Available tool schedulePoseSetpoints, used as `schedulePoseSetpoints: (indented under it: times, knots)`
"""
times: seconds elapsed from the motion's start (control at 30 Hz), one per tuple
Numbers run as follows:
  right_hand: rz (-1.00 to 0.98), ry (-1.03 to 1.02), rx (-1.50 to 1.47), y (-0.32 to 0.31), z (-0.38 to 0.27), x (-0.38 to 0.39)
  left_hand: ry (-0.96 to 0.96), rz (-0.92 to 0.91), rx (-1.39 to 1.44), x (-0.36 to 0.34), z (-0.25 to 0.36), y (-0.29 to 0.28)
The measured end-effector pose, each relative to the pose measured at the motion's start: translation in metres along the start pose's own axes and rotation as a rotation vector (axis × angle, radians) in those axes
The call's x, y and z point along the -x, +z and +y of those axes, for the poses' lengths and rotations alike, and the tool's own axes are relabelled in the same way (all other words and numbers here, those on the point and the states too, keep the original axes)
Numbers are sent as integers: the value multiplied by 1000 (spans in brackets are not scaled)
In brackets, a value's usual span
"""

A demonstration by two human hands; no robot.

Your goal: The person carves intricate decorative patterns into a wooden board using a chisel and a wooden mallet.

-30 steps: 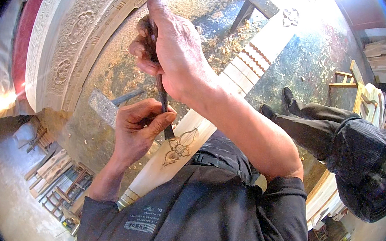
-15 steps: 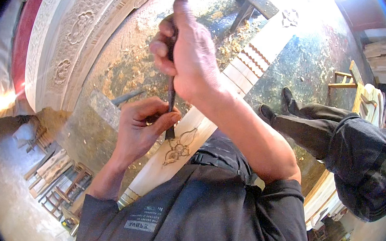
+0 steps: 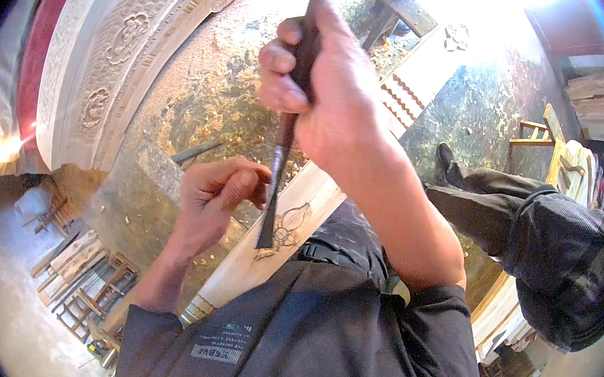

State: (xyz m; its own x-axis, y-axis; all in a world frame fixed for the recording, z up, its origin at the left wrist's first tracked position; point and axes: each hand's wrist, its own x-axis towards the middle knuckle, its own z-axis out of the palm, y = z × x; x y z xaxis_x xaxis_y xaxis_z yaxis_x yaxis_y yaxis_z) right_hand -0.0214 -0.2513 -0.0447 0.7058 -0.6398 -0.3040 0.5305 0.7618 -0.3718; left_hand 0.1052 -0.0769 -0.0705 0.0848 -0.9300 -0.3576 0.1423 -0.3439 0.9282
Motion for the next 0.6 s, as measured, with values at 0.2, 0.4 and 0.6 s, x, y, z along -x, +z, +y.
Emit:
schedulePoseSetpoints:
  times: [0.2,0.4,0.6]
  knots:
    - [123,-124,53,-2,-47,15,392,-3,-623,13,5,-13]
    - [-64,-427,304,-10,-52,32,562,-51,-868,41,-4,-10]
    - [-97,-370,307,-10,-54,36,656,-2,-886,43,-4,-3]
